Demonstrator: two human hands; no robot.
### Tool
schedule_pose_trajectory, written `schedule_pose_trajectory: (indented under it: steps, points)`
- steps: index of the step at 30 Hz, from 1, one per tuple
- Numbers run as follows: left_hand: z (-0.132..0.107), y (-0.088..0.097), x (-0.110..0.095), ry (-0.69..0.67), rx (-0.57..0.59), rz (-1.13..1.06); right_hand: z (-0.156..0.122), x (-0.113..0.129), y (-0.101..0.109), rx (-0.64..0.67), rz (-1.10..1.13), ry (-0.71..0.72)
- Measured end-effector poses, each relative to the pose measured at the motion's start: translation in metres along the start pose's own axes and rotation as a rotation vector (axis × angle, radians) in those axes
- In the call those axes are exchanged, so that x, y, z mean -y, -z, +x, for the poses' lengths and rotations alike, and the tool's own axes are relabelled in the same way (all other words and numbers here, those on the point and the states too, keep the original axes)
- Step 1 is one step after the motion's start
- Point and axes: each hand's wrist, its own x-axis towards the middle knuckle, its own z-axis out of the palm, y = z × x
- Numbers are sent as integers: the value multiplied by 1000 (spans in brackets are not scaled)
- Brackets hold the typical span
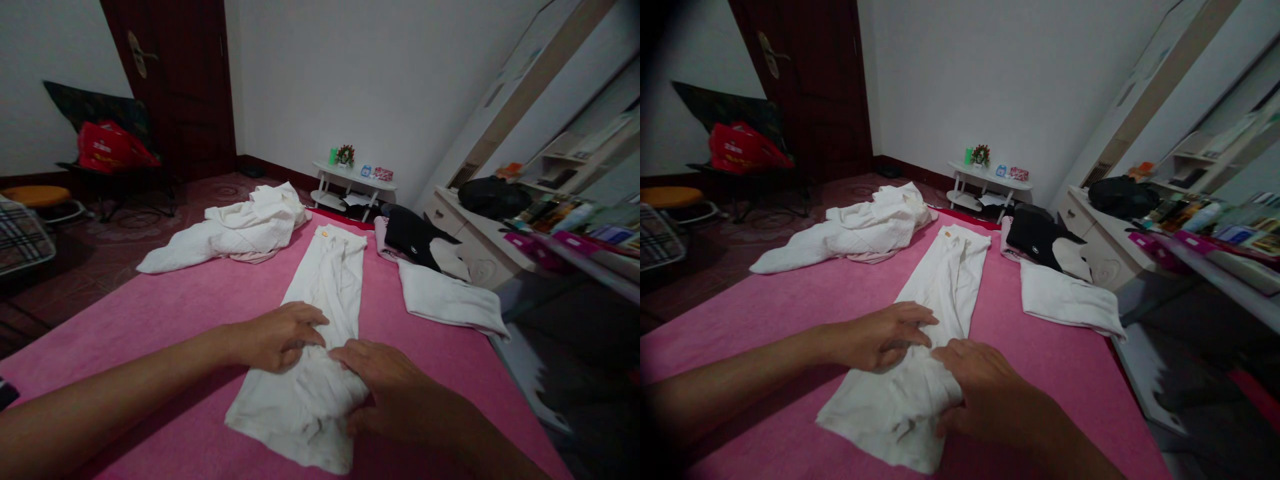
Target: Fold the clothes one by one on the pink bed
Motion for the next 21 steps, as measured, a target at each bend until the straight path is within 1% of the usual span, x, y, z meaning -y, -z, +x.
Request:
schedule_pose_trajectory:
  steps: [1, 3, 5, 8, 11, 14, 15, 17, 19, 21]
  points:
    - [-1, 0, -1, 5, 4, -6, -3, 0, -2, 44, 2, -69]
    - [-2, -1, -2, 14, 0, -21, -5, 5, -5, 85, 31, -151]
    - [-1, -1, -4, 10, -3, -37, -4, 13, -3, 62, 109, -149]
    - [5, 2, -9, -35, 26, -81, -1, 26, 7, -80, 294, -103]
    - [12, 7, -17, -110, 38, -212, -1, 34, 14, -247, 470, -137]
    - [14, 11, -29, -159, -45, -396, 1, 34, 13, -431, 609, -187]
    - [14, 11, -33, -154, -78, -450, 2, 34, 12, -496, 638, -208]
    - [12, 8, -42, -84, -134, -566, 8, 34, 9, -623, 679, -235]
    - [12, 2, -47, 85, -188, -709, 16, 33, 9, -703, 729, -220]
    - [15, -4, -44, 290, -293, -883, 26, 30, 11, -741, 793, -181]
